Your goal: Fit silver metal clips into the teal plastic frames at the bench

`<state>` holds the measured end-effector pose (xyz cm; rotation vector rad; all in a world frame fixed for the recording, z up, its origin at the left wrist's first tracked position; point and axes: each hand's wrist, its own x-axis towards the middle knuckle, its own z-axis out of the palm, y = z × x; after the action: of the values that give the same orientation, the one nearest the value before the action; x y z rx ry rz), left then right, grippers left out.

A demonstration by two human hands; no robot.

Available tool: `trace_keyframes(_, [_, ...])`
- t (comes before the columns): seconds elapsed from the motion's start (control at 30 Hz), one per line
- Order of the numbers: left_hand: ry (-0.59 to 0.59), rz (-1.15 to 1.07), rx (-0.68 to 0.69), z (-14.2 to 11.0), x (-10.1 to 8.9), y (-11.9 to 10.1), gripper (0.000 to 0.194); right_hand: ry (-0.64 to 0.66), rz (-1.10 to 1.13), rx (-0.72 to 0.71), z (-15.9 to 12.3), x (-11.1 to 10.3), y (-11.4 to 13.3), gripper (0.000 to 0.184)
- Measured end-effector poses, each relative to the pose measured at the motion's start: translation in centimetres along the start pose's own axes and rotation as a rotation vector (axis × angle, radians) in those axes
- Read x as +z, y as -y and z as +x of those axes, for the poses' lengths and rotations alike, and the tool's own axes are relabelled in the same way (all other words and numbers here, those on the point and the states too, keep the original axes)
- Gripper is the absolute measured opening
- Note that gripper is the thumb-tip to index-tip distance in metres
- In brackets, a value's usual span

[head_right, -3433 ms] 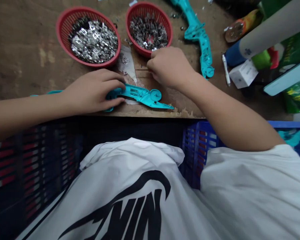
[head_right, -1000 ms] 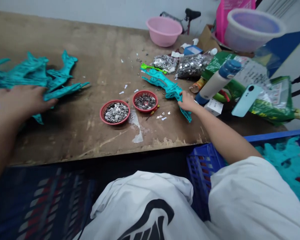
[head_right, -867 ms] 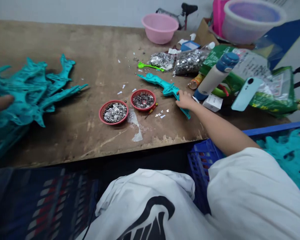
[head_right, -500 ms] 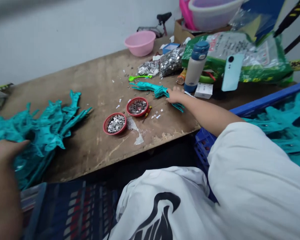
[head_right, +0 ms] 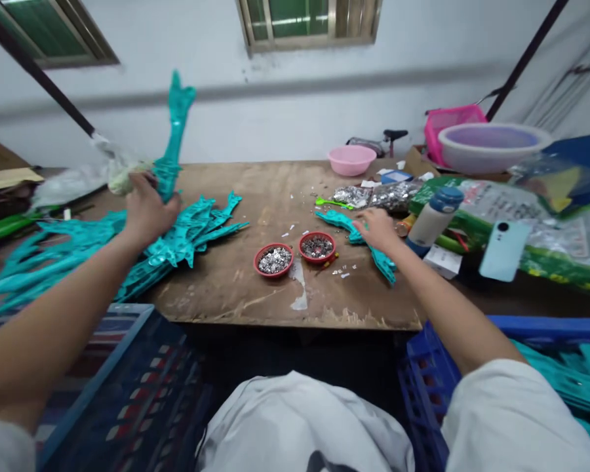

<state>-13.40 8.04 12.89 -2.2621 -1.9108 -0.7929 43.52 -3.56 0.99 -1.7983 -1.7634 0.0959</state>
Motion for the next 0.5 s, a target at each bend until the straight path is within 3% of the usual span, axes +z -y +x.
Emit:
trace_keyframes(0.07, [-0.057,-0.065,0.094,-1.5,2.4,-4.3,0.073,0.123,0.105,-0.159,0.1,1.2,4.8,0.05])
trace_keyframes(0.17, [-0.099,-0.156,0.263,-4.7,6.6,-10.8,0.06,0.296,0.39,-0.316,-0.9,3.6,12.9,0.079])
trace_keyframes(0.2, [-0.094,-0.181,0.321,-6.0,7.9,-12.8,0.058,0.33,0.499,-0.36,-1.4,4.2,15.3,0.086])
trace_keyframes(0.27, [-0.059,-0.245,0.451,-9.1,10.1,-15.9,0.064,0.274,0.608,-0.38,-2.0,4.4,18.7,0.085])
trace_keyframes(0.37, [0.013,-0.376,0.608,-14.1,11.3,-18.2,0.09,0.163,0.632,-0.314,-1.9,2.7,19.1,0.074])
trace_keyframes(0.43, [0.133,-0.412,0.741,-17.1,10.8,-18.1,0.101,0.251,0.63,-0.228,-1.6,1.3,16.9,0.066])
trace_keyframes(0.5, [0.301,-0.384,0.96,-19.4,9.9,-17.1,0.082,0.436,0.613,-0.116,-1.8,0.8,13.9,0.061])
